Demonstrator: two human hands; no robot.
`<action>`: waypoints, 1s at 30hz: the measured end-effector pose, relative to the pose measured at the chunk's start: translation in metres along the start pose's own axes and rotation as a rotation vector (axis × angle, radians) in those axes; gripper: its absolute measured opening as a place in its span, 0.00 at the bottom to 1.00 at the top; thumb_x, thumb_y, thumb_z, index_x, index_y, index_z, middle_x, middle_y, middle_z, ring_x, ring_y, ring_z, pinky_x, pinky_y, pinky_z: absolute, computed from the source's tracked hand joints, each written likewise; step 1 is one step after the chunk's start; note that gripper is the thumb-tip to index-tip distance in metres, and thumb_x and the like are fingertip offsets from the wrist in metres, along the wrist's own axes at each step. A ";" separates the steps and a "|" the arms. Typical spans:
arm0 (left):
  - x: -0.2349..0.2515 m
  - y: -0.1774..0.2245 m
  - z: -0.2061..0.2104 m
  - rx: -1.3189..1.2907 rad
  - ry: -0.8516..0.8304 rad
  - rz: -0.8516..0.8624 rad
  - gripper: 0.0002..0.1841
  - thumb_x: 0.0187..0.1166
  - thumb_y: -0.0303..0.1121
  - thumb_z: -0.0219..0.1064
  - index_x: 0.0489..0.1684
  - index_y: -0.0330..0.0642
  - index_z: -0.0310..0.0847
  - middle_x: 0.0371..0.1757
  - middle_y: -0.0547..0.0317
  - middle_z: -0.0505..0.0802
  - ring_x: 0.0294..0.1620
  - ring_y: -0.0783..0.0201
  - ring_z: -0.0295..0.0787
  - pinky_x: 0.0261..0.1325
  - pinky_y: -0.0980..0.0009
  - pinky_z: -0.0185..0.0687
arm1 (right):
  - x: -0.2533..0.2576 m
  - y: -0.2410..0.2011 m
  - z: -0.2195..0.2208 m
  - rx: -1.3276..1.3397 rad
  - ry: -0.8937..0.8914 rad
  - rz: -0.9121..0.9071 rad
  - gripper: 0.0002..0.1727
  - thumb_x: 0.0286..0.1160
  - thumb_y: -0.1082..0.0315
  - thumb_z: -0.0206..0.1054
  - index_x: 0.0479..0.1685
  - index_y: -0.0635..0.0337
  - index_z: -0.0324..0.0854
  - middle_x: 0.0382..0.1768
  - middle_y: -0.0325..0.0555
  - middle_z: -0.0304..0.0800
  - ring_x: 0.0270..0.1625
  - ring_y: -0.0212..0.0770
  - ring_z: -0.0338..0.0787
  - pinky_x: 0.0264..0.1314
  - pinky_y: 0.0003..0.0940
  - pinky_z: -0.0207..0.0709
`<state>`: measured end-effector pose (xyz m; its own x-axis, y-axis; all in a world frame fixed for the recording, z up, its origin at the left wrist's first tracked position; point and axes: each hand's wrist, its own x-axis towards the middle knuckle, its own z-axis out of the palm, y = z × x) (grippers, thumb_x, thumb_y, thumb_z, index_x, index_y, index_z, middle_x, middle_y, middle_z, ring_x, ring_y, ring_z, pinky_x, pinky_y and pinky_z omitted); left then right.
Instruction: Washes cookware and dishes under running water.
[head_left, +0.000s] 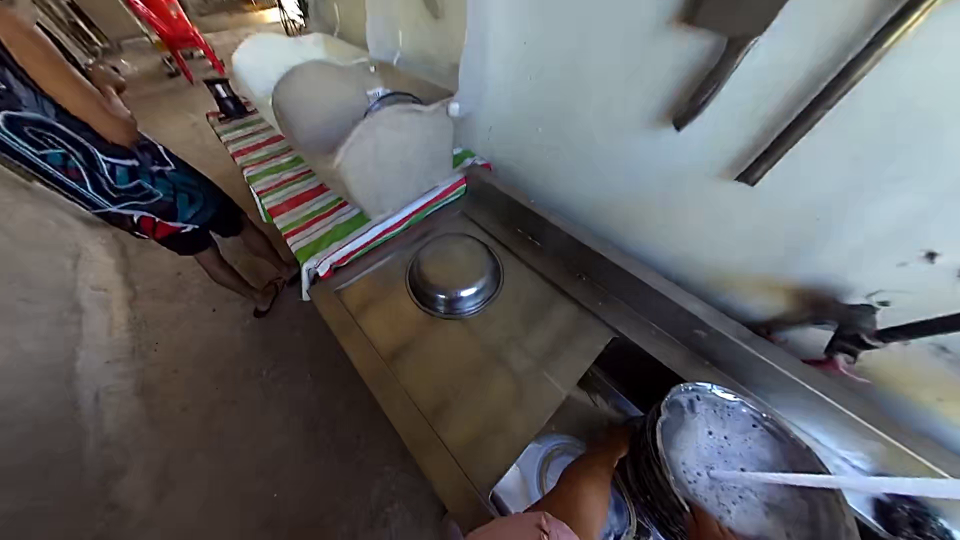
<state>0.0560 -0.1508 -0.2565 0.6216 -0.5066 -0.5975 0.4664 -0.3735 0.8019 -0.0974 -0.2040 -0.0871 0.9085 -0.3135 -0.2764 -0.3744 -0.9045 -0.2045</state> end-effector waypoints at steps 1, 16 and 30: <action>0.003 -0.004 -0.001 -0.023 0.009 0.011 0.30 0.95 0.48 0.45 0.78 0.27 0.71 0.79 0.30 0.78 0.83 0.39 0.71 0.85 0.43 0.61 | -0.001 0.001 0.001 0.006 0.024 -0.021 0.23 0.91 0.65 0.48 0.69 0.74 0.80 0.62 0.73 0.88 0.68 0.73 0.86 0.73 0.73 0.67; -0.092 -0.064 -0.031 -0.230 0.238 -0.052 0.28 0.94 0.45 0.49 0.74 0.24 0.72 0.73 0.26 0.80 0.77 0.38 0.74 0.80 0.44 0.66 | -0.056 -0.031 0.013 0.018 0.044 -0.299 0.19 0.87 0.65 0.57 0.56 0.72 0.89 0.49 0.68 0.94 0.56 0.69 0.93 0.64 0.69 0.77; -0.151 0.057 -0.085 -0.528 0.023 -0.034 0.39 0.90 0.64 0.35 0.85 0.42 0.64 0.77 0.37 0.78 0.74 0.44 0.77 0.71 0.40 0.72 | -0.046 -0.046 -0.061 0.121 -0.026 -0.248 0.20 0.89 0.64 0.56 0.54 0.72 0.89 0.43 0.75 0.93 0.51 0.79 0.91 0.55 0.77 0.77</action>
<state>0.0422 -0.0289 -0.1211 0.6115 -0.4816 -0.6278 0.7362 0.0555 0.6745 -0.1110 -0.1658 -0.0082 0.9706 -0.0781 -0.2276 -0.1621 -0.9111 -0.3789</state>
